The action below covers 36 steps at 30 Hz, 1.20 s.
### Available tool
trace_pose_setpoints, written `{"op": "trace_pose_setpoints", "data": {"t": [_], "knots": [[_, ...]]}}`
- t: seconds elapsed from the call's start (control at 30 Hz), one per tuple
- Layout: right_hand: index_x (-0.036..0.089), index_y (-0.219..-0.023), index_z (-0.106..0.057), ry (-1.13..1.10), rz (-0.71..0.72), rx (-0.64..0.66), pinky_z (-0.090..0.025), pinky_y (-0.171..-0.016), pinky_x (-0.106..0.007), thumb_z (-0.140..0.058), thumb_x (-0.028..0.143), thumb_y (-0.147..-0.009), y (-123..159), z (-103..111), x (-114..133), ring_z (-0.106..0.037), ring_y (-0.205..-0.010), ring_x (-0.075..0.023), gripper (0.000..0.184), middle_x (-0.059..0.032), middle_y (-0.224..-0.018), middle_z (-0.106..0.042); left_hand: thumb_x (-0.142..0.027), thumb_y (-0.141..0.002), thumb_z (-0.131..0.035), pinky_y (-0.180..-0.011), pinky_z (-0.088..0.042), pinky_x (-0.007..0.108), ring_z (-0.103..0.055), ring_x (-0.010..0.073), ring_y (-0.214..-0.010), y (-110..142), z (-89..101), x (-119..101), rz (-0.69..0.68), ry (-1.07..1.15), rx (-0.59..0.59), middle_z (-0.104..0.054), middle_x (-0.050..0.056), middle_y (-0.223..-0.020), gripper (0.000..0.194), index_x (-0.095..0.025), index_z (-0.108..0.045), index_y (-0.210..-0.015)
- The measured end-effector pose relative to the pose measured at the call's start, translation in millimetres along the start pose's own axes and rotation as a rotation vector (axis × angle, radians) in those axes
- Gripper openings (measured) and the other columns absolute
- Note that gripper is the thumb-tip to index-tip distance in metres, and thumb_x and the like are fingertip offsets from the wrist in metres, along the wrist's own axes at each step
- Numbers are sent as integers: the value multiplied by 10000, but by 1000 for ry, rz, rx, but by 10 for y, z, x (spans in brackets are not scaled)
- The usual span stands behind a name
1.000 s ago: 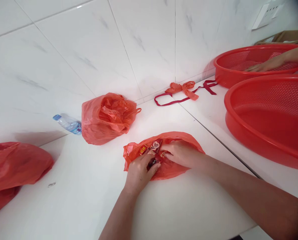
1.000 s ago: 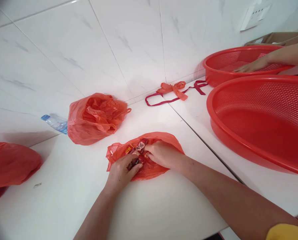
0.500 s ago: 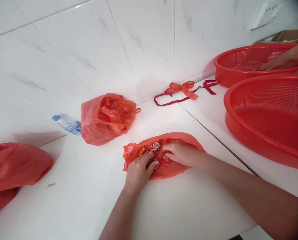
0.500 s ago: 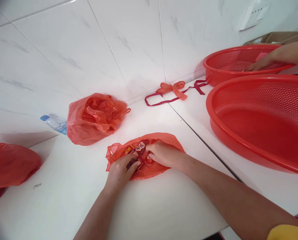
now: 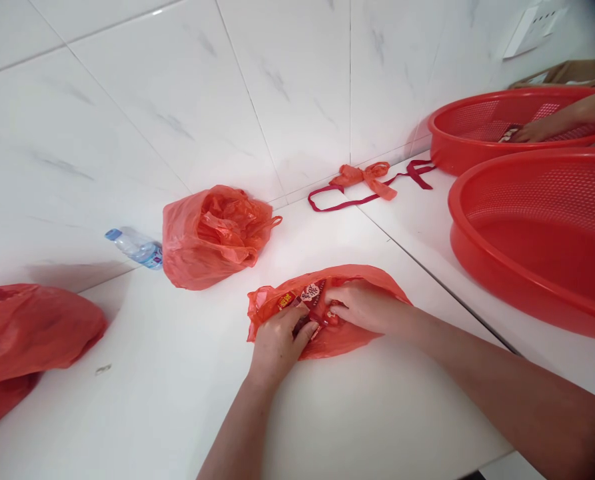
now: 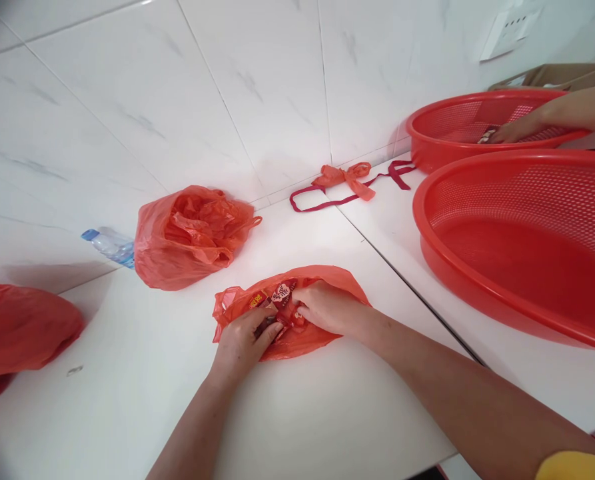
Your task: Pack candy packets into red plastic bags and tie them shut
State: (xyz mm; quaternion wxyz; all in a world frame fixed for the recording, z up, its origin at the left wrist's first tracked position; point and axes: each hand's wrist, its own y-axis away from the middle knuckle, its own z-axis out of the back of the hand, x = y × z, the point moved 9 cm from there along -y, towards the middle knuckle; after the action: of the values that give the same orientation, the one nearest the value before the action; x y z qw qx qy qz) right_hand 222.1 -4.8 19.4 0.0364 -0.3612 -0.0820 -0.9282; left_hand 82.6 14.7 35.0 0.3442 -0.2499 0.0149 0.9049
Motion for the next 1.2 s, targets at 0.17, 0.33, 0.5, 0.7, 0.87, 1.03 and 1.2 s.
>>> {"op": "trace_pose_setpoints", "data": {"t": [0.17,0.33,0.5,0.7,0.87,1.03,1.2], "knots": [[223,-766,-610,-37,7,13,-313,-548,-233,-453,142,-798,-2,-1,30,-508,-614,-106,180,21,-717,-595,-393,-849,-543,-581,-446,282,-594,162,-669,9,-47,-94,-105,-10,59,-668,12,-778,243,-232,-647,-999],[213,-728,-586,-32,1,13,-309,-532,-228,-457,159,-805,4,2,23,-490,-580,-101,159,24,-688,-583,-355,-853,-557,-656,-478,288,-610,169,-754,38,70,-78,-142,-18,-87,-683,32,-868,253,-231,-632,-1061],[236,-838,-620,-37,53,-1,-324,-538,-223,-433,161,-835,32,31,94,-522,-625,-106,202,19,-758,-610,-279,-850,-564,-750,-481,321,-589,182,-811,153,505,75,-42,-164,-520,-634,52,-861,166,-209,-637,-981],[218,-775,-583,144,139,-29,-343,-568,-232,-467,222,-834,125,126,343,-538,-654,-116,130,23,-742,-615,-402,-730,-665,-956,-413,447,-499,287,-1119,240,636,393,217,-148,-651,-520,134,-1176,576,-176,-493,-1232],[245,-935,-628,327,104,-20,-398,-677,-267,-510,220,-797,378,154,396,-594,-826,-174,183,-22,-956,-650,-404,-787,-556,-809,-483,393,-611,244,-937,405,454,836,531,243,-472,-619,73,-1053,546,-246,-426,-1293],[283,-987,-640,365,31,60,-427,-689,-281,-460,185,-820,715,55,190,-624,-838,-189,265,-11,-919,-673,-353,-738,-580,-610,-492,290,-623,177,-678,643,440,1060,651,770,-546,-656,37,-816,425,-200,-538,-1132],[283,-1074,-614,541,82,-97,-439,-692,-295,-397,229,-887,706,348,263,-624,-823,-192,292,-26,-899,-677,-337,-688,-640,-588,-489,254,-594,136,-656,378,773,837,504,1034,-597,-646,40,-819,308,-147,-611,-929]]}}
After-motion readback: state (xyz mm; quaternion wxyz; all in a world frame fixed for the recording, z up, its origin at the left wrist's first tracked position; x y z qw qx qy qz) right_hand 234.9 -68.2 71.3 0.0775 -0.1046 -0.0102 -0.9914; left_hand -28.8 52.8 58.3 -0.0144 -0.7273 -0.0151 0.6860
